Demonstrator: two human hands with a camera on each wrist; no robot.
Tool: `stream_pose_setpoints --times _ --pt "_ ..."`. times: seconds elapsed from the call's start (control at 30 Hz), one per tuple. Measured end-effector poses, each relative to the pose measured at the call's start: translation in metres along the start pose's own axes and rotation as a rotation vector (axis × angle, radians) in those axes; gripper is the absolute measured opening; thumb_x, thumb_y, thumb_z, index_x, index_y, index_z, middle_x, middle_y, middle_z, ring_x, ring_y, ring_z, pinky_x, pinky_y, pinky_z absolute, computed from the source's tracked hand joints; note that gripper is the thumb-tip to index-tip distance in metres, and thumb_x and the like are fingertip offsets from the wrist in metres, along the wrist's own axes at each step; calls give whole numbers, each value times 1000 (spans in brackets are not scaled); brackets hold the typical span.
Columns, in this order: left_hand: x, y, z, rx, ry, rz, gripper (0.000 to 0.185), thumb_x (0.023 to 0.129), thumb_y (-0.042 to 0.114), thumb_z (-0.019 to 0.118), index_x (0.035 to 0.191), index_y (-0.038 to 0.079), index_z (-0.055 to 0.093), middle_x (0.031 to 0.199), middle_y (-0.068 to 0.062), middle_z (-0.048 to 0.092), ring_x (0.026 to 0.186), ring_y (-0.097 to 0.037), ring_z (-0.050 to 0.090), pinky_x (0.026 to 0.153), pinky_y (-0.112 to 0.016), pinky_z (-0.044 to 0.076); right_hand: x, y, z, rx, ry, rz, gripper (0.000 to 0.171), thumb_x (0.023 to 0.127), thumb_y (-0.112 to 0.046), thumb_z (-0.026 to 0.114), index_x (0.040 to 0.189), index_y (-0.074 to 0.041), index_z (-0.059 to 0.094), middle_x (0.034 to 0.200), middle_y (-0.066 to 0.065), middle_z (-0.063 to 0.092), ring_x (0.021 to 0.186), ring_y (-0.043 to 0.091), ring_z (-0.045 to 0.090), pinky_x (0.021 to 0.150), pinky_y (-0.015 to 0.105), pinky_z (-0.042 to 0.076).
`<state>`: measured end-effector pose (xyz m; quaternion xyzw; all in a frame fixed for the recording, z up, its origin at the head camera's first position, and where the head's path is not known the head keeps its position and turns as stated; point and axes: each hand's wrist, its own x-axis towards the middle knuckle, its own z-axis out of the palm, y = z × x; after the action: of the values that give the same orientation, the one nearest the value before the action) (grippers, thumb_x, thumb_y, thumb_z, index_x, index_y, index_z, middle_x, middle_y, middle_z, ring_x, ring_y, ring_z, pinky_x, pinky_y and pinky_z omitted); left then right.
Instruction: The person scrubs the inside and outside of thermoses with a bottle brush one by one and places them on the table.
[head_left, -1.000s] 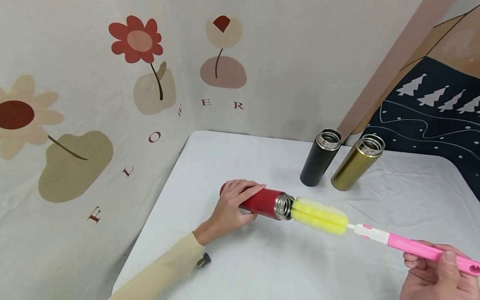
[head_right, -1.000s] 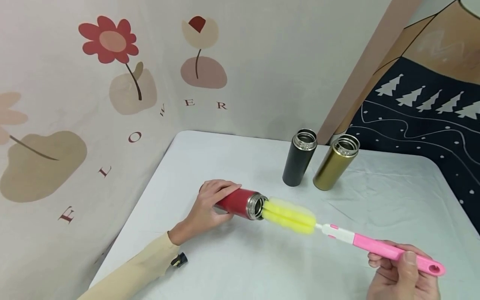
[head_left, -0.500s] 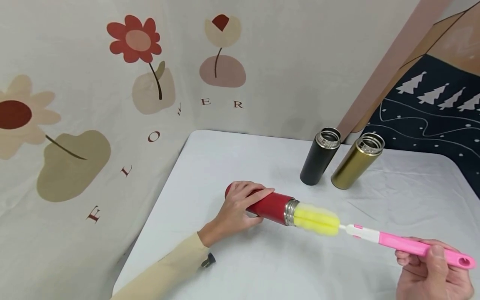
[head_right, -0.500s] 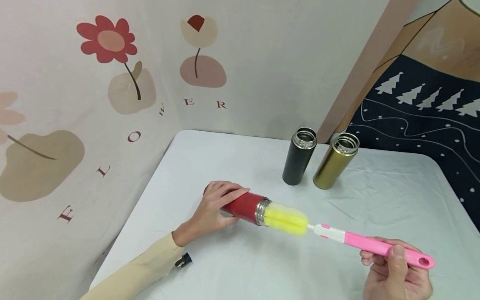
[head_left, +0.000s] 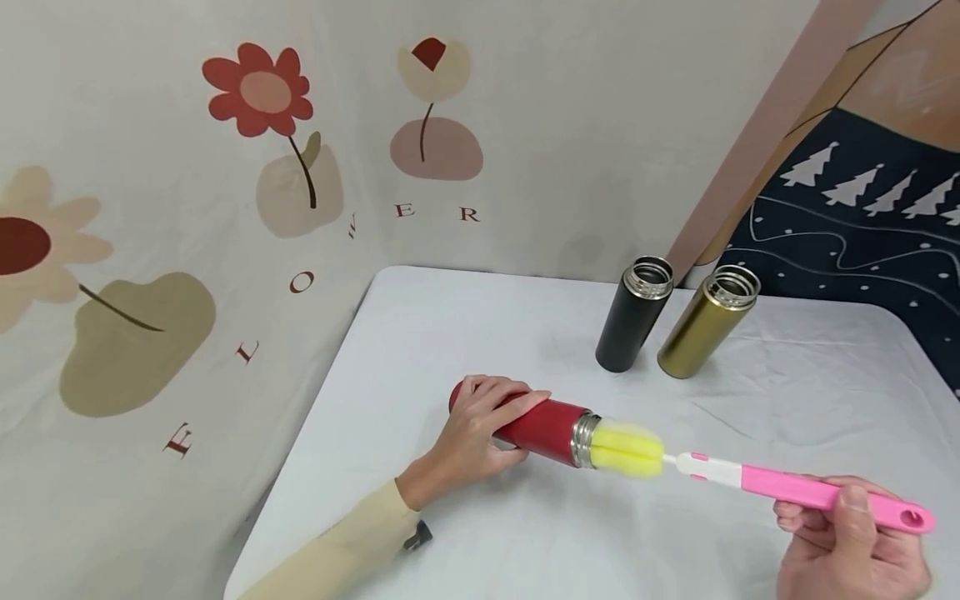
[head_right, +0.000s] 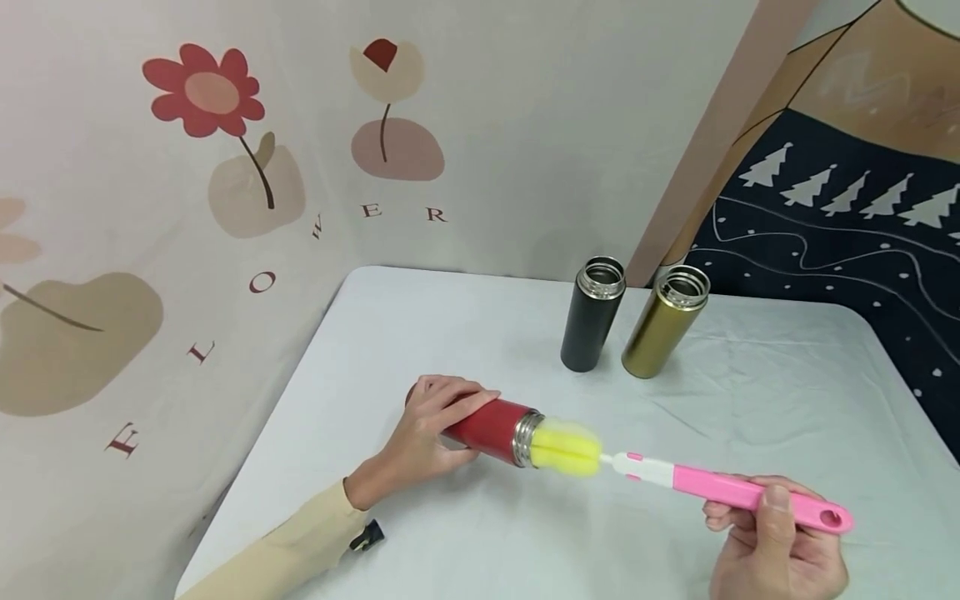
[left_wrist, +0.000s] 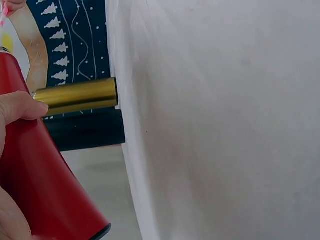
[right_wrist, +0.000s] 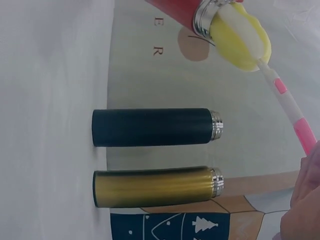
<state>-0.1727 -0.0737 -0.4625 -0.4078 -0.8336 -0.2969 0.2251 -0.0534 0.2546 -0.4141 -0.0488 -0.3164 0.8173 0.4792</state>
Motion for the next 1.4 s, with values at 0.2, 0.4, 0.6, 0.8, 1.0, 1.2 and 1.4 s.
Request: stream_pose_setpoints --times 0.2,0.4,0.6,0.8,1.0,1.2,1.4 --pt "-1 4 3 5 -9 -6 80 74 24 100 146 21 65 130 -4 69 121 -21 63 99 -47 50 -9 3 4 -60 -21 -5 19 103 11 67 105 28 57 82 29 66 50 27 65 51 25 58" --pt "-5 4 7 -23 1 -35 78 73 20 99 144 21 66 129 -5 69 119 -21 64 99 -48 50 -14 9 7 -33 -38 12 25 103 10 67 109 31 56 84 31 67 51 29 65 52 26 58" --pt "-9 5 7 -47 10 -35 77 74 20 99 144 21 67 130 -5 69 121 -21 64 100 -48 49 -14 12 6 -42 -109 24 21 105 12 62 107 31 55 85 30 66 52 28 64 53 25 59" --pt "-9 5 8 -52 28 -4 78 73 19 99 144 19 66 129 -5 69 118 -21 64 97 -47 51 -15 14 6 -57 -174 23 18 106 13 57 103 30 54 82 28 63 52 27 63 53 25 58" --pt "-7 8 9 -52 4 -6 77 74 21 98 145 20 66 128 -4 69 118 -20 64 98 -45 53 -21 15 9 -79 -188 -2 16 105 15 55 100 30 54 82 27 63 52 25 63 53 24 57" --pt "-6 12 8 -65 7 -4 77 73 22 99 143 21 68 128 -3 69 119 -19 63 99 -45 54 -32 20 13 11 -252 -43 13 103 22 48 97 34 52 80 29 66 52 25 65 53 26 58" --pt "-4 22 11 -53 0 71 75 75 23 97 144 21 68 126 -2 70 118 -19 63 99 -40 51 -48 34 13 -92 -429 -65 11 99 27 44 96 36 51 84 24 71 58 20 70 56 23 58"
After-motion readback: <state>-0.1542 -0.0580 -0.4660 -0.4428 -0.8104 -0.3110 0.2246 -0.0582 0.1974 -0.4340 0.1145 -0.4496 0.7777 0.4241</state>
